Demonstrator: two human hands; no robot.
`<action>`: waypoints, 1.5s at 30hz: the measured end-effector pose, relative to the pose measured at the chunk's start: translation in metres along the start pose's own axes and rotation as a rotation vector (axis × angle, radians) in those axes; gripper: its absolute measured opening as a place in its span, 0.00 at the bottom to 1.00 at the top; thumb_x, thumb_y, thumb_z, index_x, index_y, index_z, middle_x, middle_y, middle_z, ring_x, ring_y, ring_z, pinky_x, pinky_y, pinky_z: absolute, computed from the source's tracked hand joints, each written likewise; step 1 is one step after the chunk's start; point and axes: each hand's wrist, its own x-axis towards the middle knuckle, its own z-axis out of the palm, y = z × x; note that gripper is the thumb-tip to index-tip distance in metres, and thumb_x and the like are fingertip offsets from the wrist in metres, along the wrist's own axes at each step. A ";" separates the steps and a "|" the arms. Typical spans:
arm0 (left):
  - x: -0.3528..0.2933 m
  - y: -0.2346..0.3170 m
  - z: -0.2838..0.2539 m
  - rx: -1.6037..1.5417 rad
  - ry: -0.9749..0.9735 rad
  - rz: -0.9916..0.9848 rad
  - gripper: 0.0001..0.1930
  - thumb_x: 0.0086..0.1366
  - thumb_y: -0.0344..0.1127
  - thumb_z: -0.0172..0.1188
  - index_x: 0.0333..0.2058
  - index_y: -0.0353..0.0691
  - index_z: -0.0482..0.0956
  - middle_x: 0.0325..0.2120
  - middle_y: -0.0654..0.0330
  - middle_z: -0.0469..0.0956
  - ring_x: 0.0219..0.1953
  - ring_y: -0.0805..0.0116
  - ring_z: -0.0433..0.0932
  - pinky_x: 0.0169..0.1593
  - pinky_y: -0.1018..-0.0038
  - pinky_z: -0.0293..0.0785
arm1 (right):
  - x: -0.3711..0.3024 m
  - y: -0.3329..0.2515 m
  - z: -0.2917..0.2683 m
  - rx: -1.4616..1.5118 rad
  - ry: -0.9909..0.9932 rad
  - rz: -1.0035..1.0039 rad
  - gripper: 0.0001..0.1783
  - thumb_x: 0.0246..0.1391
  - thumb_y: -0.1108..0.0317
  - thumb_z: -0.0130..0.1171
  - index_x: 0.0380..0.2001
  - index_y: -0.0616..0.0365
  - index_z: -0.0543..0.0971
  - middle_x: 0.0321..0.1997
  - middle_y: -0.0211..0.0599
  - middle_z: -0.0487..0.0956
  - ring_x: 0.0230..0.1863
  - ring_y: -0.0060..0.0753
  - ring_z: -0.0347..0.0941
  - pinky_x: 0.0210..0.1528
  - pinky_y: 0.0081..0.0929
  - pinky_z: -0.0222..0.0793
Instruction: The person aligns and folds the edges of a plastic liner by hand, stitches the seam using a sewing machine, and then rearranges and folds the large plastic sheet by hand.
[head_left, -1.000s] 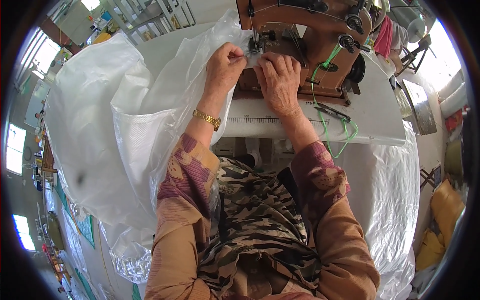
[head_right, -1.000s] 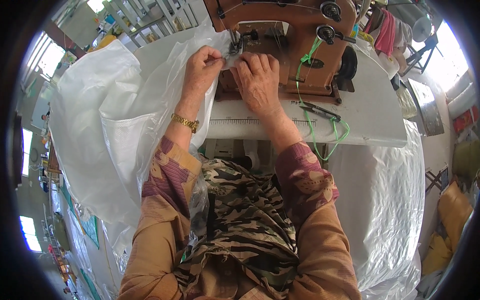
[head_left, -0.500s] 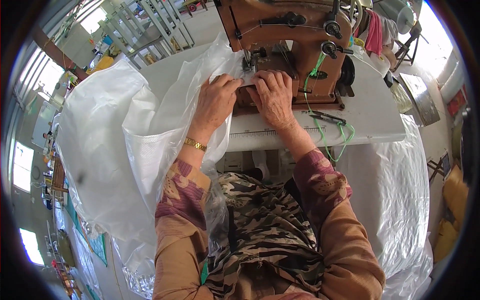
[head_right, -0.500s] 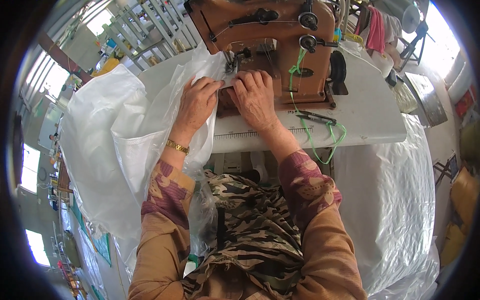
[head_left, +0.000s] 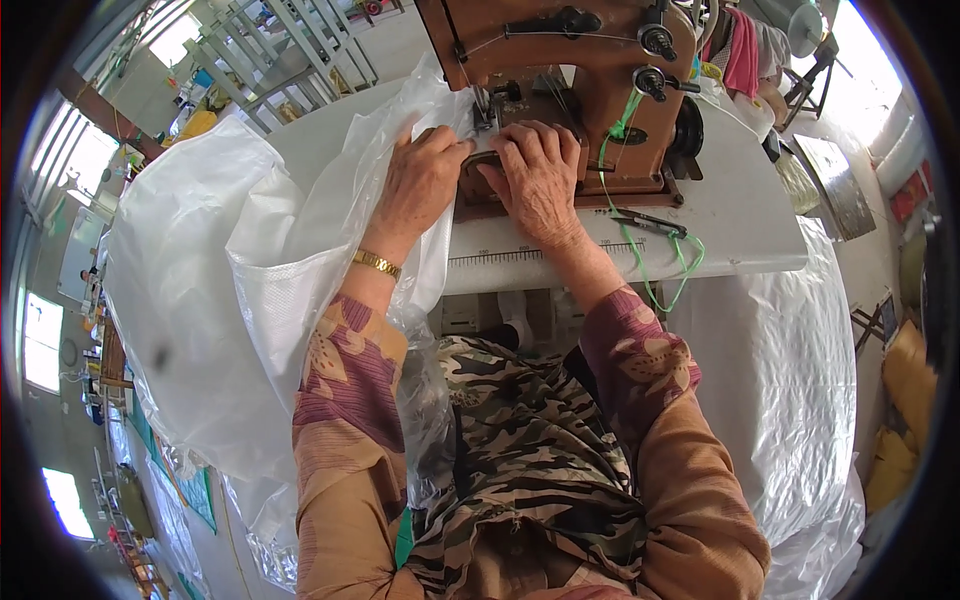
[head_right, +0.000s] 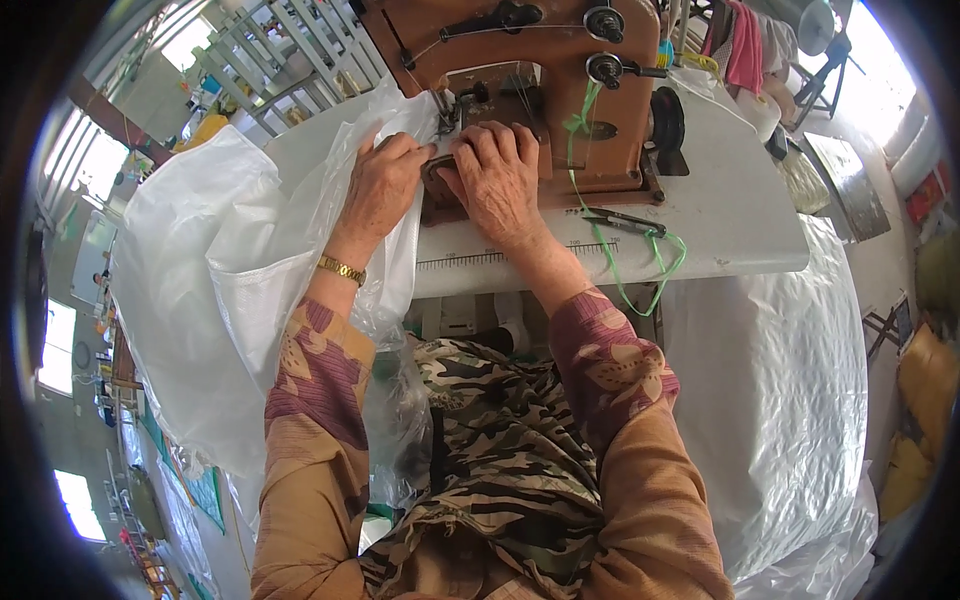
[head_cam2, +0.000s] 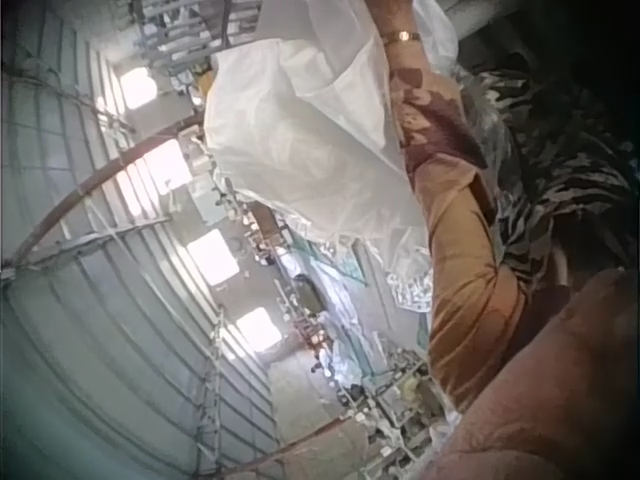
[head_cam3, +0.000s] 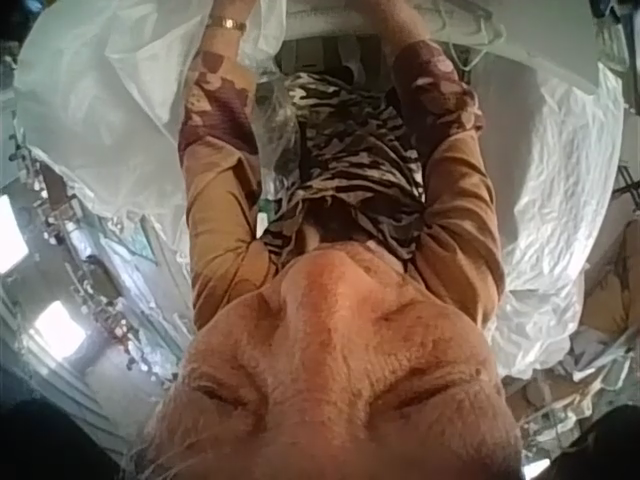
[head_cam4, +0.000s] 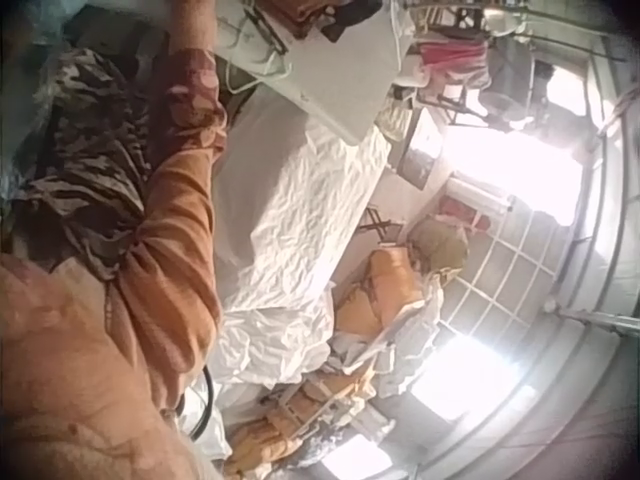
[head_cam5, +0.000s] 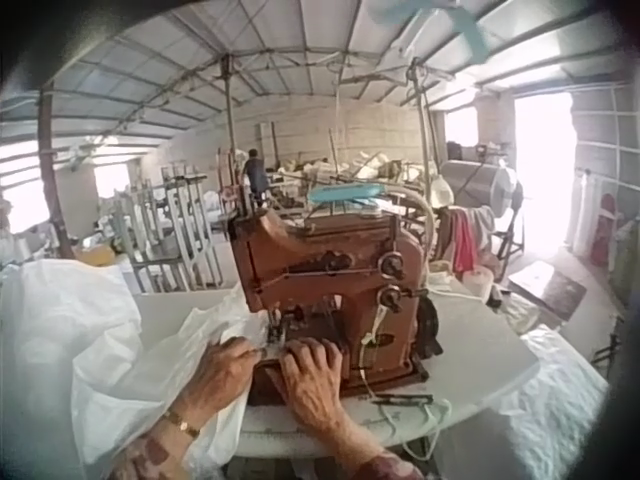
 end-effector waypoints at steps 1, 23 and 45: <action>0.000 -0.001 0.000 -0.005 -0.004 0.000 0.12 0.58 0.23 0.56 0.40 0.39 0.82 0.31 0.63 0.74 0.38 0.66 0.76 0.63 0.61 0.59 | 0.000 0.000 0.000 0.000 -0.007 0.002 0.20 0.48 0.59 0.65 0.44 0.52 0.75 0.48 0.32 0.73 0.53 0.40 0.67 0.58 0.45 0.54; 0.008 -0.014 0.022 -0.135 0.047 -0.109 0.10 0.59 0.23 0.53 0.38 0.35 0.81 0.30 0.55 0.74 0.37 0.55 0.76 0.51 0.64 0.69 | 0.003 -0.002 0.003 -0.084 -0.075 0.036 0.28 0.47 0.50 0.63 0.47 0.56 0.75 0.50 0.34 0.72 0.55 0.40 0.65 0.60 0.47 0.54; 0.012 -0.016 0.029 -0.110 0.089 -0.128 0.11 0.59 0.23 0.53 0.38 0.36 0.82 0.29 0.55 0.74 0.36 0.53 0.76 0.44 0.63 0.74 | 0.003 -0.003 0.002 -0.096 -0.044 0.008 0.29 0.46 0.49 0.63 0.48 0.57 0.74 0.49 0.33 0.72 0.54 0.40 0.66 0.57 0.45 0.55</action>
